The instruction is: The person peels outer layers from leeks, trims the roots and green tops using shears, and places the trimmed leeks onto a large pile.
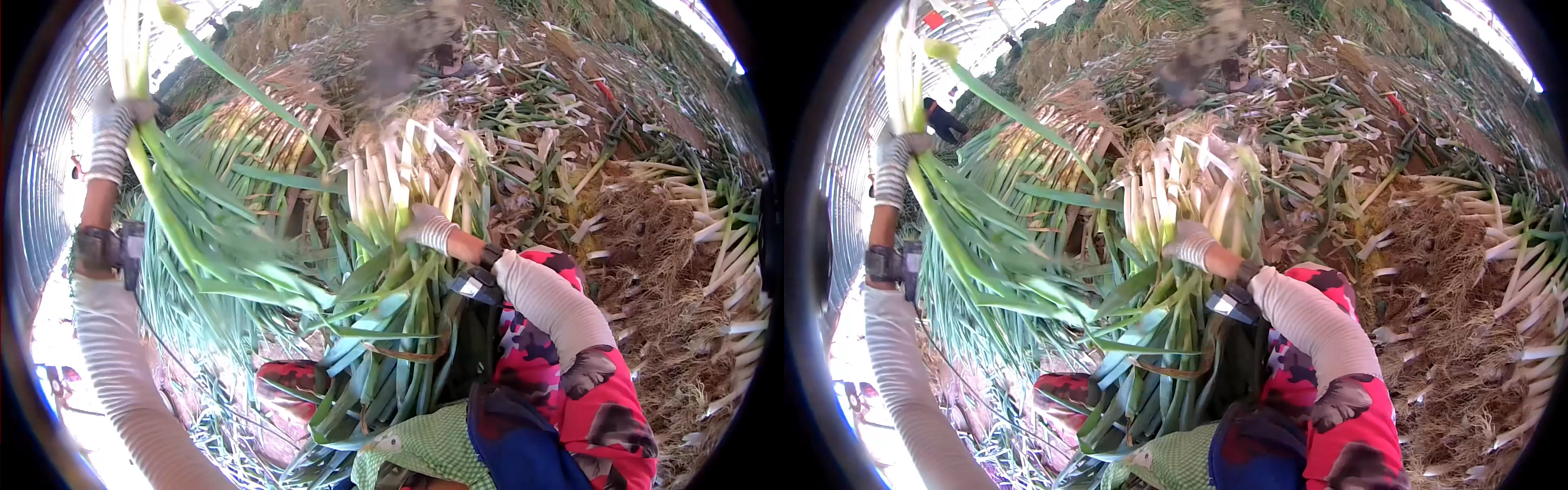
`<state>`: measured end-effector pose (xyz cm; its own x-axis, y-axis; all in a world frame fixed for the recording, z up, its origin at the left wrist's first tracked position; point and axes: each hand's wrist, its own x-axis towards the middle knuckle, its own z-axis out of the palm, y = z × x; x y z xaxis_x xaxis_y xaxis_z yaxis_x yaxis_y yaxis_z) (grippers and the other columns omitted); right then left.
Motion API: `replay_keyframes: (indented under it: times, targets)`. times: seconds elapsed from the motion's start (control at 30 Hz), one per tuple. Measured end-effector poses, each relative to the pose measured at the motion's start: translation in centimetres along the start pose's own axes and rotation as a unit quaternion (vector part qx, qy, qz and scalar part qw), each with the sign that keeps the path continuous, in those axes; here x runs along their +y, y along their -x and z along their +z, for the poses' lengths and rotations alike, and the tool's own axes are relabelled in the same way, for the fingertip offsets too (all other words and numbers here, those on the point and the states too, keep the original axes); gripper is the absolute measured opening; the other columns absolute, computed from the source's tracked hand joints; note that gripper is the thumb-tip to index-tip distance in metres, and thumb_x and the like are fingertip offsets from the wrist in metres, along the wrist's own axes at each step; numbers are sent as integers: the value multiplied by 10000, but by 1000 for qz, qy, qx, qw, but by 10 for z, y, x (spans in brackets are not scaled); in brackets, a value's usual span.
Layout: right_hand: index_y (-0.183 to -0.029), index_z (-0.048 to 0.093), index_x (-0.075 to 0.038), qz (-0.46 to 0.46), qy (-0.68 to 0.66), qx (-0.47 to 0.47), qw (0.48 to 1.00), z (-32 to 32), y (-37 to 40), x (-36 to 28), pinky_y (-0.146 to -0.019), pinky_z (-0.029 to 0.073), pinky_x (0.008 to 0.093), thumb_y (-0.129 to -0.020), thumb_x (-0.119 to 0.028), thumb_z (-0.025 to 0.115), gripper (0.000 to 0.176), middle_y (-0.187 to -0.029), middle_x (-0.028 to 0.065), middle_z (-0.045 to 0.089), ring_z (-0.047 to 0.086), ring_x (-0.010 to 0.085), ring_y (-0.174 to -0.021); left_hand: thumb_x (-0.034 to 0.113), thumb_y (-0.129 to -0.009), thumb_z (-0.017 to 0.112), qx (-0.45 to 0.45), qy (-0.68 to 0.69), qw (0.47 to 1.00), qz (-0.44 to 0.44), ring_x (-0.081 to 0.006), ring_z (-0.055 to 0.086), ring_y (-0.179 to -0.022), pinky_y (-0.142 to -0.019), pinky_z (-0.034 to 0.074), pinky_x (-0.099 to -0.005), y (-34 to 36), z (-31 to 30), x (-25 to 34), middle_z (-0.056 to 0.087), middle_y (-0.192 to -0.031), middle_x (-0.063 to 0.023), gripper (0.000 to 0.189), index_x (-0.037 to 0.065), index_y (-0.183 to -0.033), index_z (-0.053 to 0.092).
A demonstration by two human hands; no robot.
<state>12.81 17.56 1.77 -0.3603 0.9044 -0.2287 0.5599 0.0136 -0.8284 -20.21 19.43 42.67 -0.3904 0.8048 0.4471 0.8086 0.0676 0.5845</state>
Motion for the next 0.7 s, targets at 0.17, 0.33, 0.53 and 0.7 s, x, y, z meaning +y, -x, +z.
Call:
replay_keyframes:
  times: [0.17,0.33,0.53,0.7]
  targets:
    - [-1038,512,37,-40,-166,-22,985,-17,40,-23,-471,447,278,-593,-160,757,545,-658,59,560,548,149,-545,163,-582,783,-157,-411,898,-16,-239,646,-612,-593,568,-332,-51,14,-33,649,-757,-166,460,-30,-963,613]
    - [-1002,503,-1,-98,-111,3,989,-28,44,-27,-490,465,283,-631,-173,784,496,-697,73,572,568,158,-559,473,-567,787,-206,-373,905,17,-263,636,-867,-824,512,-313,84,120,-28,649,-930,-178,783,-54,-1099,558]
    - [-1294,416,-27,-226,-127,140,956,-37,59,-72,-959,410,384,-617,-221,801,802,-1290,138,485,488,258,-1155,156,-677,792,-356,111,926,-52,-161,606,-738,-697,490,-303,139,159,-38,660,-857,-52,411,-7,-1017,628]
    - [-1121,519,-23,-231,-124,-13,965,-20,59,-107,-568,491,296,-716,-288,760,541,-1016,175,589,566,206,-637,224,-631,831,-414,192,889,-44,-174,614,-822,-765,492,-309,181,170,2,663,-918,-82,524,-18,-1043,614]
